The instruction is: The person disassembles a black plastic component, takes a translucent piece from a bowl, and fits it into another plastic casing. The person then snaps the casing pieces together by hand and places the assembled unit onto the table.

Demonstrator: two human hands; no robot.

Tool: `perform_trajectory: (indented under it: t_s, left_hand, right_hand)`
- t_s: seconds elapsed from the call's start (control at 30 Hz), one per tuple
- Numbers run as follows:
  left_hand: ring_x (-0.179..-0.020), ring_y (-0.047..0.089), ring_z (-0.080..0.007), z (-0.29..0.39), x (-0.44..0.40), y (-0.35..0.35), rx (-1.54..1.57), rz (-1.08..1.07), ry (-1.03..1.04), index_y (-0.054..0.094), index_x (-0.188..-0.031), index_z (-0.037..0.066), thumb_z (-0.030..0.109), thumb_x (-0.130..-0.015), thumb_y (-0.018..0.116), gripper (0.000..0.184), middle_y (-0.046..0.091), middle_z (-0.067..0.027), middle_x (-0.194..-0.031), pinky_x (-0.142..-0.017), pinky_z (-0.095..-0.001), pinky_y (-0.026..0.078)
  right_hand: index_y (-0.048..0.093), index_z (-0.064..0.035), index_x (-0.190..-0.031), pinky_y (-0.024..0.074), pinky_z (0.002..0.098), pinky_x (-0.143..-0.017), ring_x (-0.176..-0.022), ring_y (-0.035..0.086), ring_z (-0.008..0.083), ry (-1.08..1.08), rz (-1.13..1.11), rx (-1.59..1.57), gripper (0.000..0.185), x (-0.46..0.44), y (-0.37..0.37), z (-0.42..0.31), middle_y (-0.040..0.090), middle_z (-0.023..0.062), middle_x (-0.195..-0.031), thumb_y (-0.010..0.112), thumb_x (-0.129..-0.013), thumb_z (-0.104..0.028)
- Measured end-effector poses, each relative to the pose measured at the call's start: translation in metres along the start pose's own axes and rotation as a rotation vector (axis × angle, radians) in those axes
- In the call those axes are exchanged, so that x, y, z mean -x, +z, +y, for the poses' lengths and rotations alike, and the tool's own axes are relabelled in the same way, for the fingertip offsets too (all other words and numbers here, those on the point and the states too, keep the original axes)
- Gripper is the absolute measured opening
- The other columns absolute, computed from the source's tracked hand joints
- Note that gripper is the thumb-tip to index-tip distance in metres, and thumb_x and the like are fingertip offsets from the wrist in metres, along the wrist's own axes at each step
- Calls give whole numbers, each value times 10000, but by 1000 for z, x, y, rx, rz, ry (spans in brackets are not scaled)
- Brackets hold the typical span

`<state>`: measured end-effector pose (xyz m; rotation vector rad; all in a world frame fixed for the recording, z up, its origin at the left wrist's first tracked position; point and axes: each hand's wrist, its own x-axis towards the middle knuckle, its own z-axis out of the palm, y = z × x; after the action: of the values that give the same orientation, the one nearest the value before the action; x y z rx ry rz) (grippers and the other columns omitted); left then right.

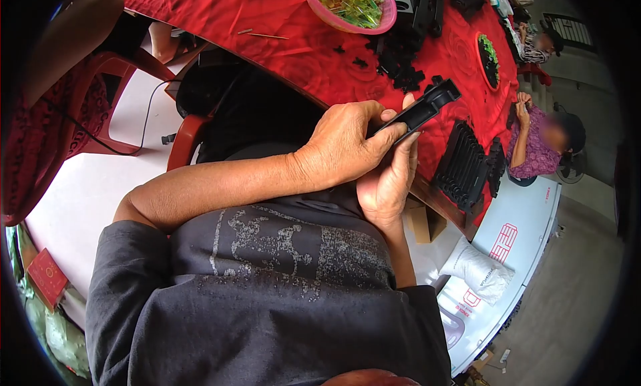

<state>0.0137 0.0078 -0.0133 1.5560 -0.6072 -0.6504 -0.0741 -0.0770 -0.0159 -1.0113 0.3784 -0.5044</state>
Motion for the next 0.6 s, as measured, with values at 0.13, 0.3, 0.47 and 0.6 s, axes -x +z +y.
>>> perform_trajectory:
  t_s: [0.13, 0.3, 0.47, 0.6]
  left_hand:
    - [-682, 631, -121, 0, 0, 0, 76, -53, -62, 654, -1025, -27, 298, -938, 637, 337, 678, -110, -754, -609, -302, 502]
    - [-739, 629, -108, -5, -2, 4, 207, -72, -70, 659, -1080, -27, 278, -971, 598, 329, 683, -96, -791, -662, -291, 513]
    - [-695, 617, -97, -14, -6, 8, 290, -89, -12, 671, -1027, -43, 287, -967, 598, 343, 670, -94, -736, -637, -296, 509]
    - [-670, 625, -103, -16, -5, 10, 387, -65, 36, 693, -968, -35, 300, -954, 616, 344, 670, -96, -701, -620, -295, 509]
  right_hand:
    - [356, -70, -1494, 410, 339, -1024, -1083, 537, 135, -8, -21, 57, 555, -4, -4, -1, 579, 26, -1124, 449, -1043, -379]
    - [361, -61, -1489, 437, 330, -1007, -1137, 546, 151, -34, -10, 109, 569, -5, 2, 0, 589, 67, -1217, 468, -1034, -386]
    - [362, -61, -1486, 423, 362, -1066, -1233, 528, 204, -11, 5, 68, 574, -4, 5, -3, 583, 111, -1273, 467, -1030, -394]
    - [346, -55, -1492, 436, 371, -1044, -1187, 549, 208, -43, 12, 108, 580, -4, 7, -2, 590, 113, -1249, 463, -1033, -390]
